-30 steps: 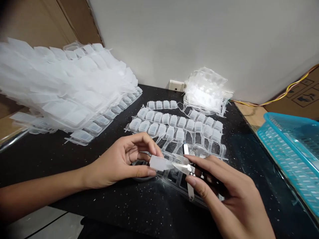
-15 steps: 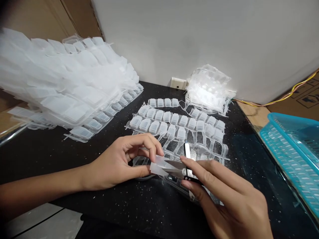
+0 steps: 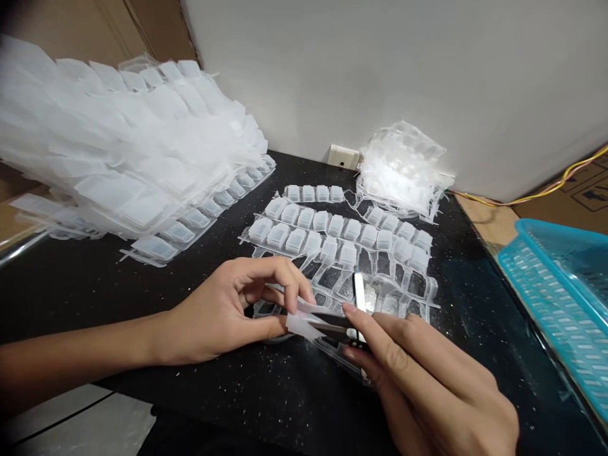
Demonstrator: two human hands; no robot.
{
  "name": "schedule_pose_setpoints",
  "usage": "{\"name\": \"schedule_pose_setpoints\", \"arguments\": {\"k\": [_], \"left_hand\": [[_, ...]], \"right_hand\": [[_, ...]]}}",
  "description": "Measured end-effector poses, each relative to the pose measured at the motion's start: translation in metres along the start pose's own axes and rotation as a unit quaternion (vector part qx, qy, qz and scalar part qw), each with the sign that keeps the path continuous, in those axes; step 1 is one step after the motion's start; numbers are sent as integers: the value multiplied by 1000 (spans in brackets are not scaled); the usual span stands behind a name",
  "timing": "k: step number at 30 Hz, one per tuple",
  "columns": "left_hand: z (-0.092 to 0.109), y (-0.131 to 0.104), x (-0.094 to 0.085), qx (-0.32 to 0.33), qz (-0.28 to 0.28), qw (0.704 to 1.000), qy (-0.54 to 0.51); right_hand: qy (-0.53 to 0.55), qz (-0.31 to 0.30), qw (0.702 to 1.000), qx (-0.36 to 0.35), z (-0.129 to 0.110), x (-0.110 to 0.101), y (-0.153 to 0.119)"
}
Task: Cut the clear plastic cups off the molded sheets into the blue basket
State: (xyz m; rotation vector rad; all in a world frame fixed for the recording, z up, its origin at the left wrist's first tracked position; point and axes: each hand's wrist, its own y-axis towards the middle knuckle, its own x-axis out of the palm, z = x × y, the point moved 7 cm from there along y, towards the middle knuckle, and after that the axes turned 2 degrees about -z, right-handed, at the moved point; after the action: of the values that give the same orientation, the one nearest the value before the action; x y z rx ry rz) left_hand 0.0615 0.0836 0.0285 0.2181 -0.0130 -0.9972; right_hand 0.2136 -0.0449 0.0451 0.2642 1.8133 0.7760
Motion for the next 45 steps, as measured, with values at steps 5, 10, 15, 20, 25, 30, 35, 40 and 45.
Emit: {"name": "schedule_pose_setpoints", "arguments": {"k": [5, 10, 15, 20, 25, 30, 35, 40, 45], "left_hand": [[1, 0, -2, 8, 11, 1000, 17], [3, -1, -3, 19, 21, 999, 42], [4, -2, -3, 27, 22, 998, 58], [4, -2, -2, 28, 23, 998, 59], [4, -2, -3, 32, 27, 998, 55], [7, -3, -3, 59, 34, 995, 78], [12, -5, -3, 100, 41, 989, 100], [13, -5, -2, 112, 42, 988, 95], [14, -6, -3, 128, 41, 985, 105]], "right_hand": [[2, -7, 1000, 9, -3, 1, 1], [9, -8, 1000, 16, -3, 1, 1], [7, -24, 999, 34, -5, -3, -2], [4, -17, 999, 46, -6, -6, -4], [-1, -38, 999, 40, -2, -3, -1], [5, -53, 998, 34, -5, -4, 3], [-3, -34, 999, 41, -8, -4, 4], [-4, -33, 999, 40, -9, -3, 1], [2, -38, 997, 61, -6, -1, -4]]}}
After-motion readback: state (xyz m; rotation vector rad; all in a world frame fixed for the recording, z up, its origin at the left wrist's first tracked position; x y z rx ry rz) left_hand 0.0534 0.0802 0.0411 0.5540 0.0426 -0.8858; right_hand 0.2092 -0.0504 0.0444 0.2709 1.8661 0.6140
